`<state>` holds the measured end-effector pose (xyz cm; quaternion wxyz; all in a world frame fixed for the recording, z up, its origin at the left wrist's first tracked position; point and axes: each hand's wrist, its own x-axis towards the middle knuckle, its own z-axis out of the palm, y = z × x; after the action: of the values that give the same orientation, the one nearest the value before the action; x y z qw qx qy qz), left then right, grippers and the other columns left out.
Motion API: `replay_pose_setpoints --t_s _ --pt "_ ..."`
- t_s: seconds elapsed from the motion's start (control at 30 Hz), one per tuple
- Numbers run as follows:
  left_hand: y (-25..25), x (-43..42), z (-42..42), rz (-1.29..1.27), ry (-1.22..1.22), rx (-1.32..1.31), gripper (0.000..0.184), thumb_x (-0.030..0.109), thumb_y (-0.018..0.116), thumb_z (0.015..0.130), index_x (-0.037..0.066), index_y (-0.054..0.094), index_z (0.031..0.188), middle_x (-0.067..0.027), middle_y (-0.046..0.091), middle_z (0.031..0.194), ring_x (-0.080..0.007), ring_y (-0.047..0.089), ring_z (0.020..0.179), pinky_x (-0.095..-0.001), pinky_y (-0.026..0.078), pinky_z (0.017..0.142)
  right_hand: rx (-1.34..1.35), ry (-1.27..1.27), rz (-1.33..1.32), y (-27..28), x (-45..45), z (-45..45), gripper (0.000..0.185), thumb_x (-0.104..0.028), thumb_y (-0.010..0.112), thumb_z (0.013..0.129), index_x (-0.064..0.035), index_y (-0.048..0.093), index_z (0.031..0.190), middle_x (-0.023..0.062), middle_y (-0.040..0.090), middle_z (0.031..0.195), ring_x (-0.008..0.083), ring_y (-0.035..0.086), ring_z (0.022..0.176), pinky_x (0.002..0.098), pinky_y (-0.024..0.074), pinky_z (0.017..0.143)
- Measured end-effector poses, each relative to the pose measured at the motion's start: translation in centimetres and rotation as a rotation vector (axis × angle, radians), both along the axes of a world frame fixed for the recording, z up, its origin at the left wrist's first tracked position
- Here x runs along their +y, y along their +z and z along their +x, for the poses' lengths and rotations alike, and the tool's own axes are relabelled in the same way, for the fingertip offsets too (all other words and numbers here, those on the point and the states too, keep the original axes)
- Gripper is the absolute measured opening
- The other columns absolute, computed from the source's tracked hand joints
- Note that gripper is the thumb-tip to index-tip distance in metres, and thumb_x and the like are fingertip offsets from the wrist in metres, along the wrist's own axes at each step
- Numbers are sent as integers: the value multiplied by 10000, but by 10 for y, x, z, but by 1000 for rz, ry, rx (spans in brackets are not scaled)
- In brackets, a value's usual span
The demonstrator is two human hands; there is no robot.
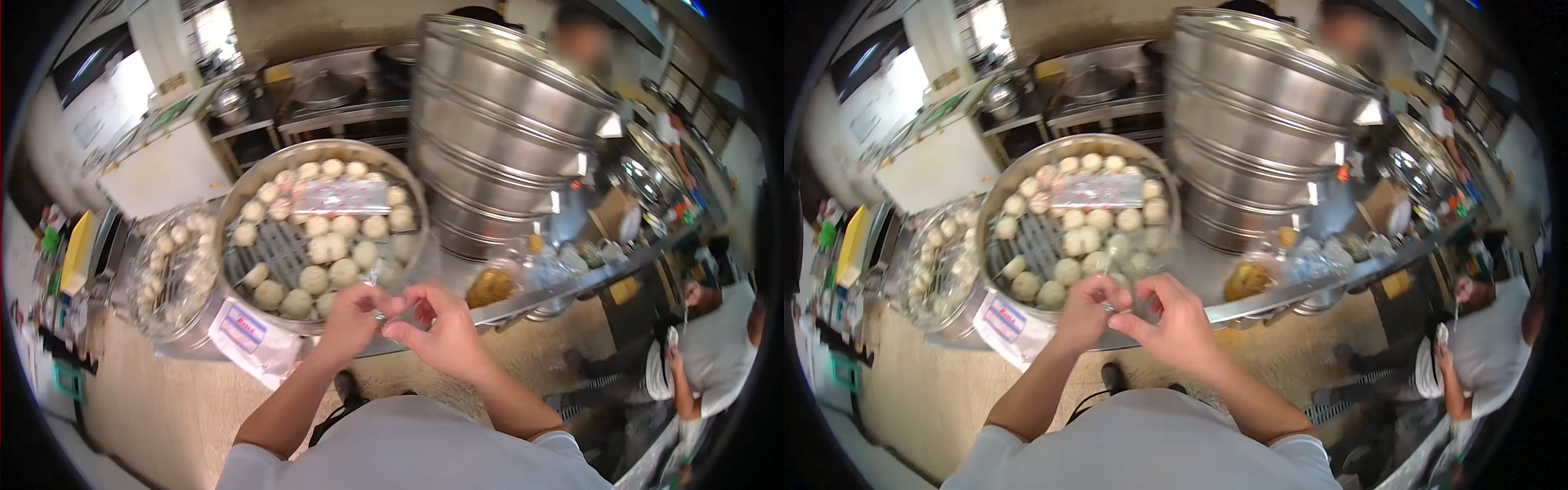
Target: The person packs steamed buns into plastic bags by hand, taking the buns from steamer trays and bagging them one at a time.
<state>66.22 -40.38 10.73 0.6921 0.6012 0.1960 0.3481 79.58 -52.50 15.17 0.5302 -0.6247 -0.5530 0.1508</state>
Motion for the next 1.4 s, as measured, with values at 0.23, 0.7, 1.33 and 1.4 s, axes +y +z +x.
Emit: replay_pose_setpoints --t_s 0.23,0.7,1.33,1.4 --pt "-9 66 -92 -28 236 113 286 54 749 909 44 560 695 -16 623 683 -91 559 630 -269 449 561 173 174 86 -37 98 -56 92 -39 742 920 -6 658 900 62 667 806 102 592 691 270 480 612" --pt "-23 247 -231 -564 448 -343 514 504 403 1094 80 618 899 -65 641 795 -210 626 700 -375 539 660 -457 579 -12 -99 325 -154 379 -162 740 868 3 680 1203 198 674 1137 326 656 946 387 536 824" --pt "-4 259 -167 -635 598 -333 520 441 267 1130 84 574 1351 -122 679 1155 -285 689 1020 -495 600 842 420 661 -118 -49 357 -120 241 -109 695 959 33 684 1154 131 692 1222 203 707 985 312 578 854" --pt "-2 261 -170 -562 659 -280 528 448 267 1129 81 580 1345 -127 697 1103 -277 700 972 -496 603 810 157 578 -307 -54 357 -108 258 -132 701 946 37 689 1141 143 723 1136 208 716 968 329 574 852"
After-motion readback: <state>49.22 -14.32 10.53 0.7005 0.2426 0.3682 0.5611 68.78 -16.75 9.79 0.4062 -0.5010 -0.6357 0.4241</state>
